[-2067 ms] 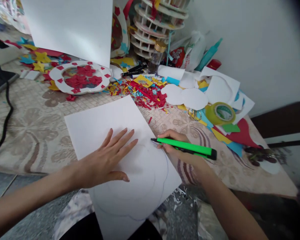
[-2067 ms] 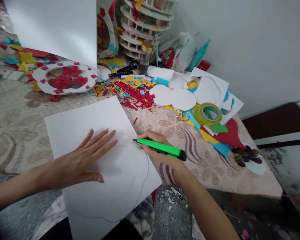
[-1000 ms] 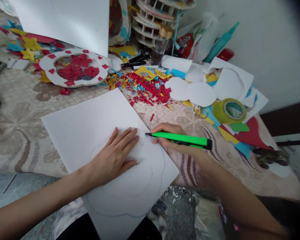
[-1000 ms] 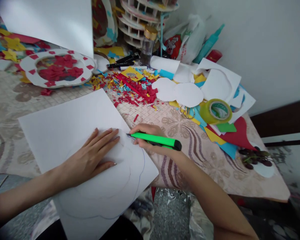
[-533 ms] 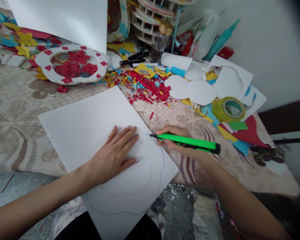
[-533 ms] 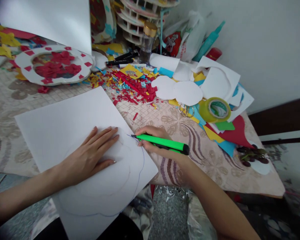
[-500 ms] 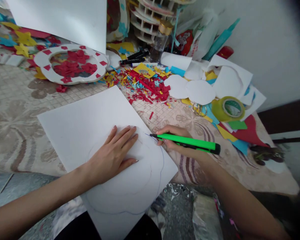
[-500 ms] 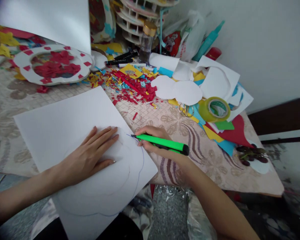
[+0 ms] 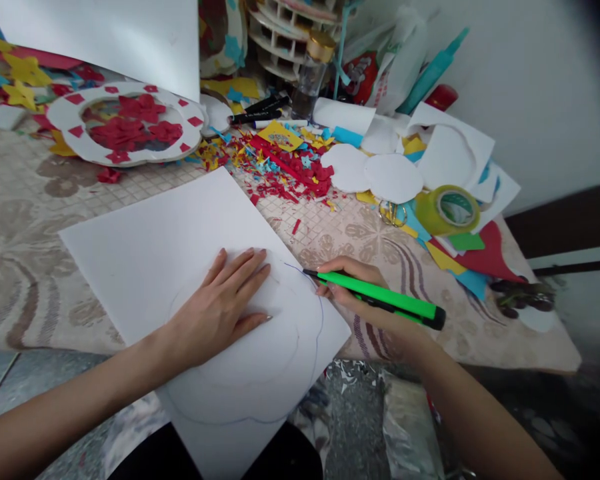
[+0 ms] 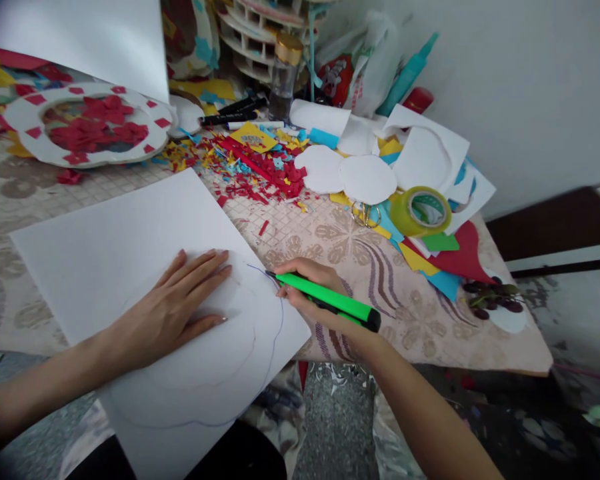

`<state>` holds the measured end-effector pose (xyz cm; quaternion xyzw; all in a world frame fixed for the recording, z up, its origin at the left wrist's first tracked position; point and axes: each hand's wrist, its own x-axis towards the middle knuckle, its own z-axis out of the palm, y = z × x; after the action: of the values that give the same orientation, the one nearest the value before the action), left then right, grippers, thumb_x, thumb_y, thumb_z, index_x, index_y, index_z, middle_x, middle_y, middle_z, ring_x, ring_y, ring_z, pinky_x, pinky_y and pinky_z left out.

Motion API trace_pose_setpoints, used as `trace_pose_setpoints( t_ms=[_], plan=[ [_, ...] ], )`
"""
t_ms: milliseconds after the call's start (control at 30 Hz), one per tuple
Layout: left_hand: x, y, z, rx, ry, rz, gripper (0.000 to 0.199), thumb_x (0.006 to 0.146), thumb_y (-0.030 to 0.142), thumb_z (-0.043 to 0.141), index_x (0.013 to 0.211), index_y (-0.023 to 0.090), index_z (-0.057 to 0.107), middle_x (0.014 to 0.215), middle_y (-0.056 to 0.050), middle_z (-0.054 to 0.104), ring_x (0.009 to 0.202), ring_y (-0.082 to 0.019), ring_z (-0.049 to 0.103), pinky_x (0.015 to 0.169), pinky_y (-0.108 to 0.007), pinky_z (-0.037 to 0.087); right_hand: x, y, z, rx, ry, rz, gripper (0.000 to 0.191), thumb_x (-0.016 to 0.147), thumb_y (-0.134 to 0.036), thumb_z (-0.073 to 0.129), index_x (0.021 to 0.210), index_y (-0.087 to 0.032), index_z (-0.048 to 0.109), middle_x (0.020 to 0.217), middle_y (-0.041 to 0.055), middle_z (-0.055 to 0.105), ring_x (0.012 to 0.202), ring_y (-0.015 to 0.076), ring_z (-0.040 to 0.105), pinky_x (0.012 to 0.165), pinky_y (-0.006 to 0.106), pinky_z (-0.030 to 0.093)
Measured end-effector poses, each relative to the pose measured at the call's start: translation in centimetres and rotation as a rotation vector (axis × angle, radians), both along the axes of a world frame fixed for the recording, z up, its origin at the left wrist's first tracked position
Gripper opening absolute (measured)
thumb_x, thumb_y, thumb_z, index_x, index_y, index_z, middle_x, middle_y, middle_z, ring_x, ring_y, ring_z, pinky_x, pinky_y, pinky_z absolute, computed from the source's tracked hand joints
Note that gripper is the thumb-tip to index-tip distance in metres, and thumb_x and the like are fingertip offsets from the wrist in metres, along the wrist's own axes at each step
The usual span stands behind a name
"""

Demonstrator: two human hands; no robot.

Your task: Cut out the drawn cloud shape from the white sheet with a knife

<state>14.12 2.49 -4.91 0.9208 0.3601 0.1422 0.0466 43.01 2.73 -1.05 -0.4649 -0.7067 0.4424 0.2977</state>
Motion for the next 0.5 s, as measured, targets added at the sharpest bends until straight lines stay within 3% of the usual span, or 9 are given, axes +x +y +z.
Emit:
trace_pose_setpoints(
  t_ms=[500],
  plan=[
    [-0.1, 0.1, 0.1, -0.011, -0.021, -0.005, 0.059, 0.1, 0.047, 0.045, 0.142, 0.005, 0.047, 0.154, -0.02, 0.04, 0.144, -0.035, 0.035, 0.117, -0.062, 0.027, -0.4, -3.0, -0.6, -0.024, 0.002, -0.197, 0.021, 0.089, -0.021, 0.061, 0.11, -0.023, 0.063, 0.086, 0.0014, 0.074, 0.078, 0.0164, 0.073, 0.073, 0.03, 0.058]
  ],
)
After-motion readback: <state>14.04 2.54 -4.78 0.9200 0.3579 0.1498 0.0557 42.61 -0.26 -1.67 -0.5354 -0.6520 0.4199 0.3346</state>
